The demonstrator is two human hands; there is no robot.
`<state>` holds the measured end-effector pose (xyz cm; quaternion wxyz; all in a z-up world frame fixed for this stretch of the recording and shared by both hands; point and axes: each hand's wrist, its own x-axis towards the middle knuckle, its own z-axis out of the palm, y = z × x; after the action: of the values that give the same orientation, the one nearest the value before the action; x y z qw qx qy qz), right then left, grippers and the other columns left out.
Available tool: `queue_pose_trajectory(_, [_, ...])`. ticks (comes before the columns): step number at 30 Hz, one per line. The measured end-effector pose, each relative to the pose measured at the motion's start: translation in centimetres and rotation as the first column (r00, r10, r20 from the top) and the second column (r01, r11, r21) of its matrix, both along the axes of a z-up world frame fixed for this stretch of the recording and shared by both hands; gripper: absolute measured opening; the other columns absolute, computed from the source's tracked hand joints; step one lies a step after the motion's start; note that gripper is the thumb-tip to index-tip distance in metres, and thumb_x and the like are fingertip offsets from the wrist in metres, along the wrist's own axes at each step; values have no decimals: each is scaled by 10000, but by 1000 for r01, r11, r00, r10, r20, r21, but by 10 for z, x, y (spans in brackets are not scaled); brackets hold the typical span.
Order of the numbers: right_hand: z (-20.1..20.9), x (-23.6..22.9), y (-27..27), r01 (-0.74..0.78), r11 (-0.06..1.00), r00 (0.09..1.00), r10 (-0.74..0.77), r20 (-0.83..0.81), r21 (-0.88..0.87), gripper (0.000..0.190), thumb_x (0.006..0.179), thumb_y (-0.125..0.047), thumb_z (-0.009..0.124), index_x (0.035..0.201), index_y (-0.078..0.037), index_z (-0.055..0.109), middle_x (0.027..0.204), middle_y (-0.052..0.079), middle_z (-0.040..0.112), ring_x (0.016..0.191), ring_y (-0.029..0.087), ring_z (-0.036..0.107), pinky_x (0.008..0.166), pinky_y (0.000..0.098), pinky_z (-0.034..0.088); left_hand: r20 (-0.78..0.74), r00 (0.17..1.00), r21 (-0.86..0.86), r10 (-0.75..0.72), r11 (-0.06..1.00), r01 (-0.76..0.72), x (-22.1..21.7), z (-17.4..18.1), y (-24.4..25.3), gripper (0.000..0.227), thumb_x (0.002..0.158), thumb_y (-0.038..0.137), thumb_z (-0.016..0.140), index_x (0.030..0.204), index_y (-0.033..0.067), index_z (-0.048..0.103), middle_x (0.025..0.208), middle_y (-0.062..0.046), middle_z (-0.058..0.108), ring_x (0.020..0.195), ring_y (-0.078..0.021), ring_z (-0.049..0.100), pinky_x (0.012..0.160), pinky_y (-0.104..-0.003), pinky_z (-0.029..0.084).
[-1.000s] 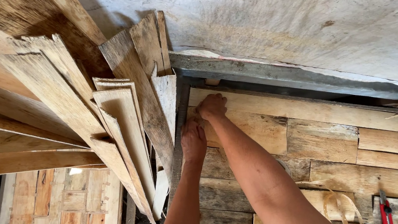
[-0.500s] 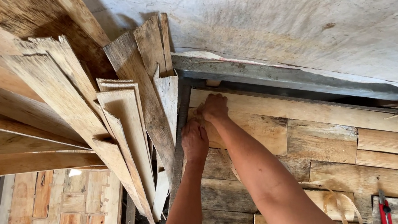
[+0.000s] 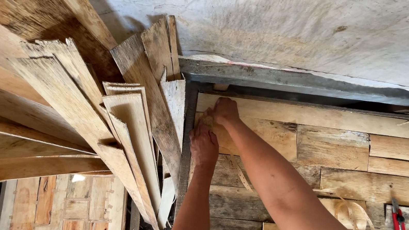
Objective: Applying thin strips of wood veneer or bark to a wooden board using glue.
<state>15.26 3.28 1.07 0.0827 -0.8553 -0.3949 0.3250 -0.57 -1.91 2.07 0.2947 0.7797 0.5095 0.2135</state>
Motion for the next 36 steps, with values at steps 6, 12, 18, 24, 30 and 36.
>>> queue_pose_trajectory(6, [-2,2,5,-75,996,996,77,39,-55,576,739,-601,868,790,-47,717,916,145,733,908,280,701,840,396,549,-31,1000,2,-3,1000,3,3,-16,-2,352,949,134,533,1255,-23,605,1460,-197,571,1256,-444,536,1056,-518,471])
queue_pose_trajectory(12, [-42,17,-1,94,995,988,-89,-123,35,557,842,-598,771,870,-46,701,931,156,740,901,305,708,832,412,549,-58,998,-37,-24,999,22,0,-7,-2,355,959,125,507,1268,-15,609,1497,-178,559,1296,-437,535,1062,-502,462])
queue_pose_trajectory(18, [-28,7,6,6,998,999,-3,49,-58,609,778,-630,832,889,-41,727,966,150,733,955,296,714,864,405,558,-63,998,-14,-26,1000,25,0,-8,-1,344,961,129,507,1255,-11,617,1492,-182,565,1311,-432,537,1133,-510,420])
queue_pose_trajectory(24, [-37,12,4,82,996,996,-81,-22,30,593,741,-605,843,884,-38,747,947,156,764,923,310,723,849,416,565,-33,999,16,-32,999,33,-1,-11,-2,389,939,119,510,1284,-36,602,1473,-210,564,1277,-450,537,1106,-510,411])
queue_pose_trajectory(30, [-13,1,8,-29,997,993,37,110,-74,633,809,-665,800,898,-40,755,985,166,738,968,310,708,856,420,555,-1,999,50,-37,998,37,-1,-18,-1,365,957,121,506,1269,-38,612,1459,-217,573,1293,-432,550,1139,-501,408])
queue_pose_trajectory(36, [-27,8,4,38,998,999,-40,32,44,629,818,-651,765,867,-25,754,964,166,755,937,300,725,864,406,562,-20,999,21,-25,999,26,-1,-15,-2,365,954,128,498,1258,-29,622,1482,-196,569,1293,-432,540,1118,-503,418])
